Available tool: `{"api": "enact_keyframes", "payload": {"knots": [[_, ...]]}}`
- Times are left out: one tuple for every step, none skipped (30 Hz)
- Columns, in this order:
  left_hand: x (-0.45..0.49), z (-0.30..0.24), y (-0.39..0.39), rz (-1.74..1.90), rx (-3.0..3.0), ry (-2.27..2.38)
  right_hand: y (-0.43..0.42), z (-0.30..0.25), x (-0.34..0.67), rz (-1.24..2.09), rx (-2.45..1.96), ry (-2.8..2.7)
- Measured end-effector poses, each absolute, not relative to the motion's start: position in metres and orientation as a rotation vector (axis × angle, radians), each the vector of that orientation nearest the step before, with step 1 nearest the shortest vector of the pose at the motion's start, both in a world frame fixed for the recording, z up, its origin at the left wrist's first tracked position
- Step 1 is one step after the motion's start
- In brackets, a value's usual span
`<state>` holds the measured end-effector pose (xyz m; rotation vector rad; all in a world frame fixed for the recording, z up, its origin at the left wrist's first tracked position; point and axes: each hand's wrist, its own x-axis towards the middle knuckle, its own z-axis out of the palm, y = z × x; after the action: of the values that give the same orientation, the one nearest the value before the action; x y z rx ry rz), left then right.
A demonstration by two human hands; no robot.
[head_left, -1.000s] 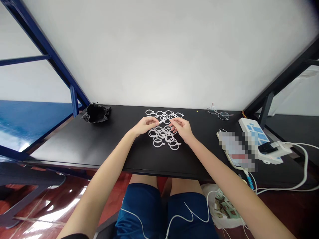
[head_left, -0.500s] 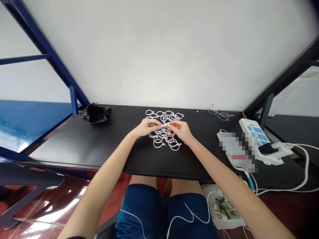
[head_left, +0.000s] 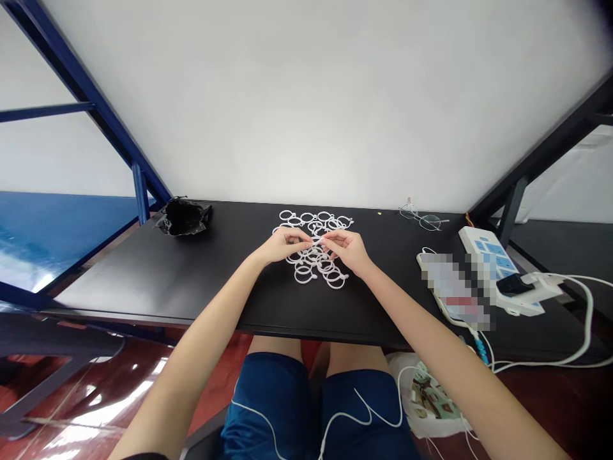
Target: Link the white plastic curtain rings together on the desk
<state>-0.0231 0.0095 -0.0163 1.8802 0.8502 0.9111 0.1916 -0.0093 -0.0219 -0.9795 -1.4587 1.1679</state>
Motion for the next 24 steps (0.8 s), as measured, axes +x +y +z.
{"api": "enact_keyframes", "payload": {"knots": [[-0.0224,-0.0158,0.009,0.93,1.886,0.866,-0.0094,-0.022,0.1919,1.159,-0.976,-1.461],[-0.0217,-0.0154,0.0084,0.951,1.892,0.885,-0.0094,-0.0222,0.1921,1.148,-0.975,-1.458],[-0.0212,-0.0151,0.008,0.972,1.896,0.905,-0.0093,-0.0224,0.1923,1.137,-0.974,-1.451],[-0.0209,-0.015,0.0075,0.987,1.895,0.93,-0.0093,-0.0227,0.1925,1.128,-0.975,-1.442],[-0.0208,-0.0151,0.0072,0.99,1.889,0.957,-0.0091,-0.023,0.1925,1.121,-0.976,-1.433],[-0.0208,-0.0153,0.007,0.975,1.88,0.983,-0.0091,-0.0233,0.1925,1.116,-0.976,-1.427],[-0.021,-0.0157,0.0069,0.95,1.871,1.005,-0.009,-0.0234,0.1924,1.111,-0.976,-1.424],[-0.0211,-0.0161,0.0068,0.919,1.867,1.022,-0.0092,-0.0234,0.1922,1.107,-0.974,-1.425],[-0.0212,-0.0165,0.0068,0.885,1.868,1.03,-0.0094,-0.0232,0.192,1.104,-0.972,-1.429],[-0.0211,-0.0168,0.0067,0.854,1.874,1.033,-0.0098,-0.0228,0.1917,1.102,-0.968,-1.433],[-0.0209,-0.017,0.0066,0.832,1.882,1.034,-0.0103,-0.0223,0.1915,1.101,-0.964,-1.436],[-0.0206,-0.017,0.0063,0.819,1.89,1.036,-0.0108,-0.0217,0.1913,1.103,-0.959,-1.438],[-0.0201,-0.0168,0.0061,0.814,1.894,1.038,-0.0112,-0.0212,0.1911,1.105,-0.955,-1.439],[-0.0197,-0.0166,0.0058,0.812,1.894,1.039,-0.0115,-0.0208,0.1911,1.108,-0.952,-1.439],[-0.0194,-0.0163,0.0055,0.816,1.893,1.039,-0.0116,-0.0206,0.1912,1.108,-0.951,-1.44],[-0.0191,-0.0162,0.0054,0.824,1.89,1.038,-0.0114,-0.0207,0.1914,1.107,-0.953,-1.443],[-0.0191,-0.0162,0.0054,0.832,1.886,1.034,-0.011,-0.021,0.1919,1.104,-0.955,-1.448],[-0.0192,-0.0166,0.0057,0.838,1.88,1.028,-0.0103,-0.0215,0.1925,1.1,-0.958,-1.455],[-0.0195,-0.0173,0.0062,0.841,1.873,1.022,-0.0096,-0.0221,0.1933,1.099,-0.96,-1.465],[-0.0199,-0.0182,0.0069,0.841,1.866,1.017,-0.0087,-0.0228,0.1942,1.101,-0.961,-1.475],[-0.0204,-0.0194,0.0077,0.84,1.86,1.013,-0.0079,-0.0235,0.1952,1.105,-0.961,-1.484],[-0.0208,-0.0206,0.0085,0.84,1.857,1.008,-0.0072,-0.0241,0.1962,1.113,-0.96,-1.491],[-0.0213,-0.0218,0.0093,0.844,1.857,1.001,-0.0065,-0.0245,0.1971,1.122,-0.959,-1.496],[-0.0216,-0.0227,0.0099,0.849,1.859,0.992,-0.0061,-0.0246,0.1979,1.131,-0.959,-1.498]]}}
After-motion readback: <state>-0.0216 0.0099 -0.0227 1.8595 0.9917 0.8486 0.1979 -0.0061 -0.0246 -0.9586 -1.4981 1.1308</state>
